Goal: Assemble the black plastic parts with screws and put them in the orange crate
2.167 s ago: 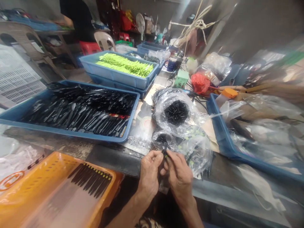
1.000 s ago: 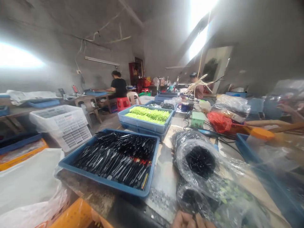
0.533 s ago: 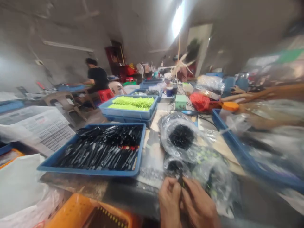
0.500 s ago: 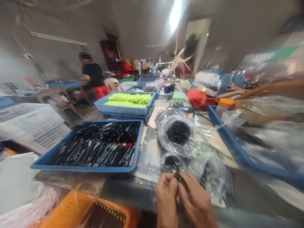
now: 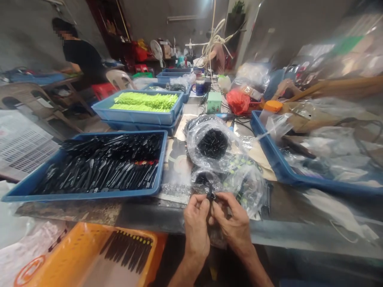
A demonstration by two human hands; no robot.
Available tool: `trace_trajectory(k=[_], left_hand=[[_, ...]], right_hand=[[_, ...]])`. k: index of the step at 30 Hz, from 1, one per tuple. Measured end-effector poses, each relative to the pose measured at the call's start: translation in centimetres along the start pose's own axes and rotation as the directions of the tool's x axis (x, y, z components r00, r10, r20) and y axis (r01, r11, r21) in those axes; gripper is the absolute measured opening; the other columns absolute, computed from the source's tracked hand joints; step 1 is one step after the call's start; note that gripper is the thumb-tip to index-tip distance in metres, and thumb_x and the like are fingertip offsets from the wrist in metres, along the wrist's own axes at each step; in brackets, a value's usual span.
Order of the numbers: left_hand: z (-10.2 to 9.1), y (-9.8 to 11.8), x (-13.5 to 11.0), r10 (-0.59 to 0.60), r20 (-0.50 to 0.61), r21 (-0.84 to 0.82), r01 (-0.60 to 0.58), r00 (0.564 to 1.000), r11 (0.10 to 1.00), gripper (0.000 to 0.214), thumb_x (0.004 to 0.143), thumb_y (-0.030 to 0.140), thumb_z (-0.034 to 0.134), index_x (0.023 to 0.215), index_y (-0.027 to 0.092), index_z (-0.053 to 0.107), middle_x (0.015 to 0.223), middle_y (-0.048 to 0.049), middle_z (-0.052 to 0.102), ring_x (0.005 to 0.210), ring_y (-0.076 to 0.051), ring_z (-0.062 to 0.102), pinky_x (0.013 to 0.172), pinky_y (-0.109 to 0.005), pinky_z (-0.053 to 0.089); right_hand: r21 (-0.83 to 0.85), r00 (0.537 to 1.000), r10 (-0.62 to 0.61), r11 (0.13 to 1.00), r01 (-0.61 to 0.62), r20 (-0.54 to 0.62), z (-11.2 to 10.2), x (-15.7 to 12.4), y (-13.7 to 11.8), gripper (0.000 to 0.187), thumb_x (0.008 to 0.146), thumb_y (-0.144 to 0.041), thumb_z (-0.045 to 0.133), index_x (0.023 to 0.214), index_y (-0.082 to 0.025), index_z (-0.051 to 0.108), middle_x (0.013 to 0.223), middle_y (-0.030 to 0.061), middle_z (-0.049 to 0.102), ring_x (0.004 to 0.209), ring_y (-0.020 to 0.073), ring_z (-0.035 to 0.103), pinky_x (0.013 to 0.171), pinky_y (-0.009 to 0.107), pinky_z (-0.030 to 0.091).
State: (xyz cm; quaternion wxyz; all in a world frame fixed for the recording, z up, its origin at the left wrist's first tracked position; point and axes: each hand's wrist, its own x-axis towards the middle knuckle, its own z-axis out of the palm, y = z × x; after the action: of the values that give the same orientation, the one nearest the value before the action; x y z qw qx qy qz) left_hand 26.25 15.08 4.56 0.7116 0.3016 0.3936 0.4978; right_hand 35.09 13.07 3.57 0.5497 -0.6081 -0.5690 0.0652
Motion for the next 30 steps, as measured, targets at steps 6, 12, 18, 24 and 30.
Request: trace_trajectory(k=[6, 12, 18, 24, 30], left_hand=[[-0.32, 0.2, -0.04, 0.03, -0.014, 0.066, -0.029, 0.999, 0.997, 0.018, 0.082, 0.031, 0.058, 0.084, 0.014, 0.053, 0.06, 0.0059, 0.045, 0.049, -0.004, 0.037, 0.046, -0.016, 0.031], [-0.39, 0.29, -0.25, 0.039, -0.031, 0.078, -0.037, 0.999, 0.996, 0.019, 0.08, 0.032, 0.06, 0.082, 0.014, 0.054, 0.06, 0.0055, 0.046, 0.05, -0.004, 0.04, 0.048, -0.015, 0.033], [-0.48, 0.25, -0.27, 0.052, -0.034, 0.122, -0.048, 0.998, 0.991, 0.02, 0.08, 0.033, 0.059, 0.082, 0.014, 0.054, 0.058, 0.0058, 0.045, 0.049, -0.005, 0.039, 0.047, -0.016, 0.033], [-0.67, 0.02, -0.16, 0.074, -0.028, 0.18, -0.068, 0.997, 0.981, 0.019, 0.083, 0.033, 0.055, 0.081, 0.014, 0.053, 0.058, 0.0056, 0.043, 0.05, -0.005, 0.037, 0.048, -0.017, 0.032], [-0.77, 0.06, -0.2, 0.097, -0.021, 0.242, -0.089, 0.995, 0.966, 0.016, 0.085, 0.031, 0.052, 0.083, 0.015, 0.052, 0.058, 0.0056, 0.044, 0.051, -0.006, 0.038, 0.049, -0.018, 0.032]], right_hand=[[0.02, 1.0, 0.008, 1.0, -0.008, 0.008, 0.41, -0.04, 0.03, 0.013, 0.083, -0.015, 0.052, 0.094, -0.016, 0.057, 0.077, 0.0013, 0.058, 0.064, 0.0126, 0.057, 0.061, 0.024, 0.049], [0.04, 0.999, 0.027, 0.999, -0.029, 0.035, 0.49, -0.19, 0.0, 0.014, 0.084, -0.015, 0.051, 0.096, -0.016, 0.058, 0.083, 0.0035, 0.061, 0.068, 0.0137, 0.059, 0.062, 0.025, 0.05], [0.036, 0.999, 0.026, 0.999, -0.027, 0.026, 0.59, -0.42, 0.15, 0.016, 0.084, -0.015, 0.052, 0.099, -0.017, 0.058, 0.086, 0.0041, 0.062, 0.07, 0.0137, 0.06, 0.064, 0.026, 0.051], [0.033, 1.0, 0.007, 0.999, -0.008, 0.03, 0.66, -0.57, 0.41, 0.016, 0.084, -0.015, 0.052, 0.099, -0.016, 0.058, 0.088, 0.0045, 0.062, 0.073, 0.0143, 0.06, 0.066, 0.026, 0.051], [0.027, 0.998, -0.011, 1.0, 0.009, 0.059, 0.49, -0.63, 0.69, 0.017, 0.086, -0.016, 0.053, 0.102, -0.017, 0.058, 0.093, 0.0059, 0.063, 0.079, 0.0155, 0.061, 0.069, 0.027, 0.051]])
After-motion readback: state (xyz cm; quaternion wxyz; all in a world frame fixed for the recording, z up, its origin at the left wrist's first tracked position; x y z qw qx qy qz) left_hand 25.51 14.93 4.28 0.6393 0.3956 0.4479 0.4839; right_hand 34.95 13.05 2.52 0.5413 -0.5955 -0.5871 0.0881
